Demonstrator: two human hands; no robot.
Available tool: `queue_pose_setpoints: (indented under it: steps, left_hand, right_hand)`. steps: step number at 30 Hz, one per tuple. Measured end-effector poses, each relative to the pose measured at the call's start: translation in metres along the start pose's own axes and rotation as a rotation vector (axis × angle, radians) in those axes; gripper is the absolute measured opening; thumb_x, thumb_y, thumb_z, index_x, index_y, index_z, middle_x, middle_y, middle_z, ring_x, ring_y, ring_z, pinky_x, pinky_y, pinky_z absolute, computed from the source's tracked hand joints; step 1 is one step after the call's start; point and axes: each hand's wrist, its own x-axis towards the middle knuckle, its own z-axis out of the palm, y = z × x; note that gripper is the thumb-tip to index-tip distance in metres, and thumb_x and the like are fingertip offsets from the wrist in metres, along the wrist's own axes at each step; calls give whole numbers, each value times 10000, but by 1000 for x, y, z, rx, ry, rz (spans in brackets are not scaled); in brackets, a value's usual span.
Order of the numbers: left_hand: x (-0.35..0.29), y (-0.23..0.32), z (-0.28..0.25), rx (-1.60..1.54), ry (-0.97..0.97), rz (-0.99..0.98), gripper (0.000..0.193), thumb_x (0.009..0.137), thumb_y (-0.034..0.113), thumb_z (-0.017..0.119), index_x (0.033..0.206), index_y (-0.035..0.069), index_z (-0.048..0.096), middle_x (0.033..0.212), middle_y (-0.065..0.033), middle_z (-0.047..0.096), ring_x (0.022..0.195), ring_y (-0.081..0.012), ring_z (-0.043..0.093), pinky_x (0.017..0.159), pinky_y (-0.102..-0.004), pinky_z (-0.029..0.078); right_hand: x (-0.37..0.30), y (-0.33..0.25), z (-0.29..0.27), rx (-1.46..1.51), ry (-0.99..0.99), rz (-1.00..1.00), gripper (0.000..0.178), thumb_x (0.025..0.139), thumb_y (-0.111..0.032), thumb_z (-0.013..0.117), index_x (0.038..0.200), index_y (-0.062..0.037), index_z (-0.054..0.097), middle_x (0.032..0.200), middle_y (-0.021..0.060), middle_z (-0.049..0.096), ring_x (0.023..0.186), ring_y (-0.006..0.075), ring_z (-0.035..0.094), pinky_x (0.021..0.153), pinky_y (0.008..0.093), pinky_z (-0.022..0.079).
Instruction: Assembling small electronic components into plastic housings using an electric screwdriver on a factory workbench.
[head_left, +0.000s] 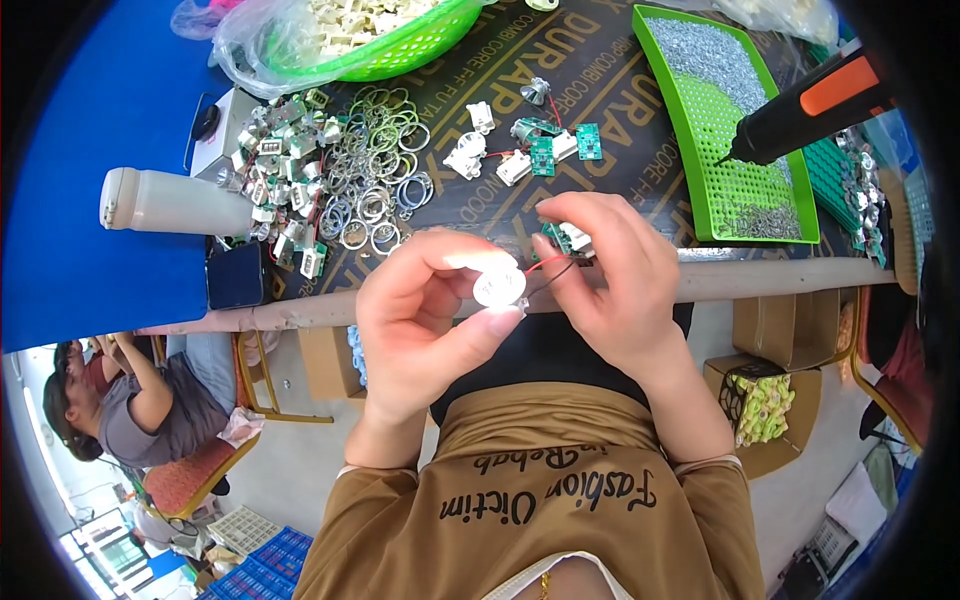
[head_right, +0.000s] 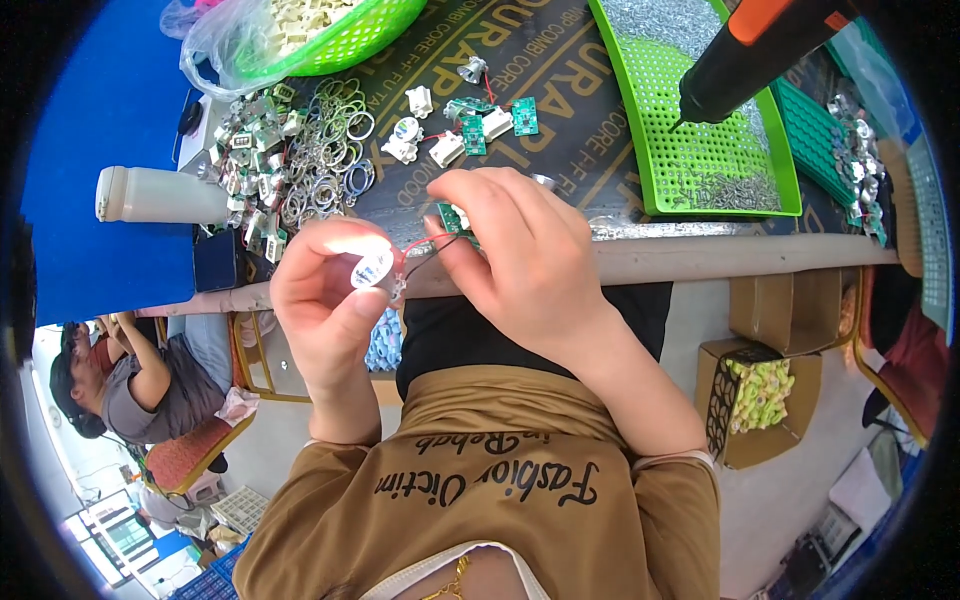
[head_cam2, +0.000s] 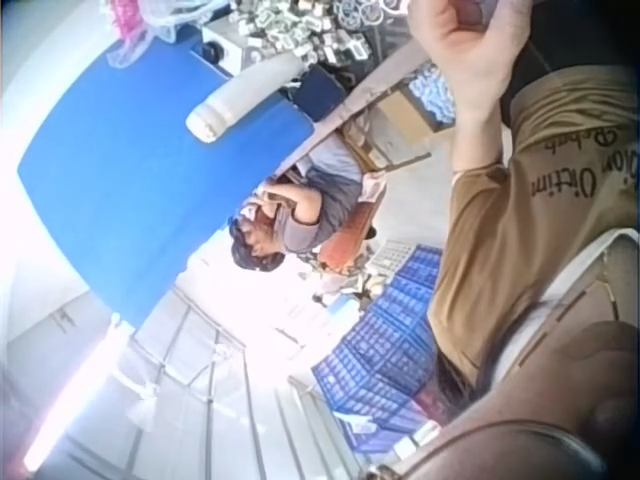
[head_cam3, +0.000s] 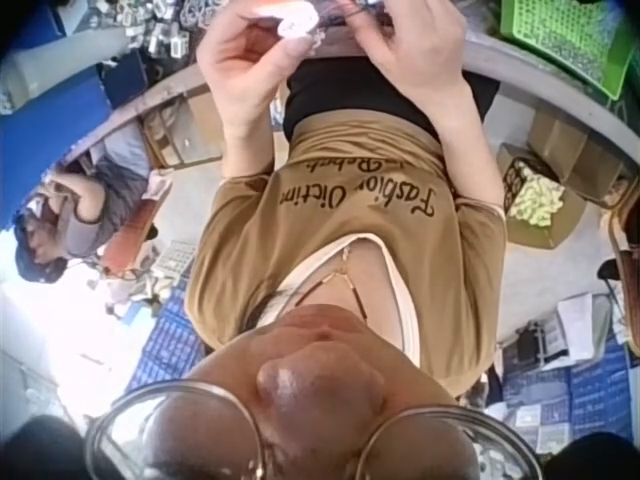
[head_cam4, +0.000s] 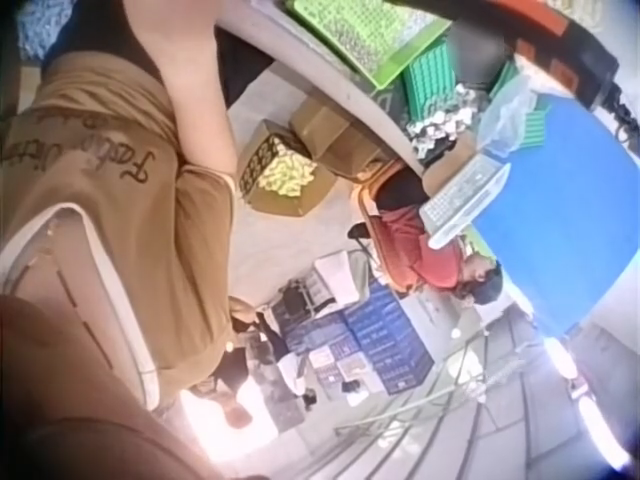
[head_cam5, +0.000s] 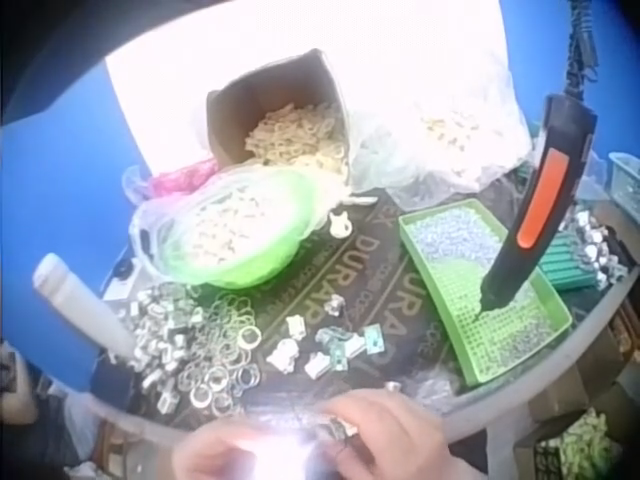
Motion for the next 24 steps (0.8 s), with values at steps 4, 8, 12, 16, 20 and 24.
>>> queue_pose_setpoints:
  steps: [4, 8, 12, 16, 20, 24]
  left_hand:
    - [1, 0, 2, -26, -19, -9, 308, 696, -88, 632, 985, -45, 535, 936, -75, 546, 864, -121, 552, 763, -238, 451]
    - [1, 0, 1, 40, 6, -26, 307, 691, -77, 646, 978, -32, 547, 932, -59, 546, 847, -101, 538, 738, -216, 432]
    - [1, 0, 2, 96, 25, -24, 315, 688, -68, 652, 985, -21, 557, 926, -44, 542, 819, -80, 516, 709, -195, 409]
    - [1, -2, -1, 152, 32, -32, 318, 691, -65, 652, 992, -22, 558, 922, -44, 541, 809, -76, 512, 705, -195, 407]
    - [2, -2, 3, 154, 41, -26, 340, 702, -72, 641, 1024, -26, 540, 943, -44, 541, 833, -84, 526, 720, -204, 430]
    - [4, -3, 4, 87, 38, -12, 375, 718, -79, 628, 1068, -26, 507, 973, -51, 542, 873, -96, 541, 757, -222, 460]
  right_hand:
    - [-1, -1, -2, 24, -47, 32, 293, 673, -34, 664, 938, -35, 540, 823, 94, 585, 702, 243, 588, 580, 316, 466]
    - [-1, -1, -2, 32, -61, 44, 302, 675, -35, 662, 952, -29, 542, 829, 98, 587, 708, 247, 589, 583, 316, 467]
    - [-2, -1, -2, 34, -56, 52, 306, 676, -32, 658, 959, -24, 542, 833, 99, 588, 707, 250, 588, 585, 314, 467]
    - [-2, -2, -2, 29, -67, 71, 299, 679, -31, 651, 957, -24, 542, 832, 99, 587, 701, 249, 586, 581, 315, 466]
    - [-3, -1, -2, 19, -76, 67, 294, 680, -31, 646, 955, -28, 543, 830, 99, 586, 697, 247, 585, 576, 318, 466]
    - [-3, -1, -2, 38, -98, 123, 304, 675, -37, 649, 961, -39, 546, 826, 98, 585, 694, 247, 585, 575, 319, 469]
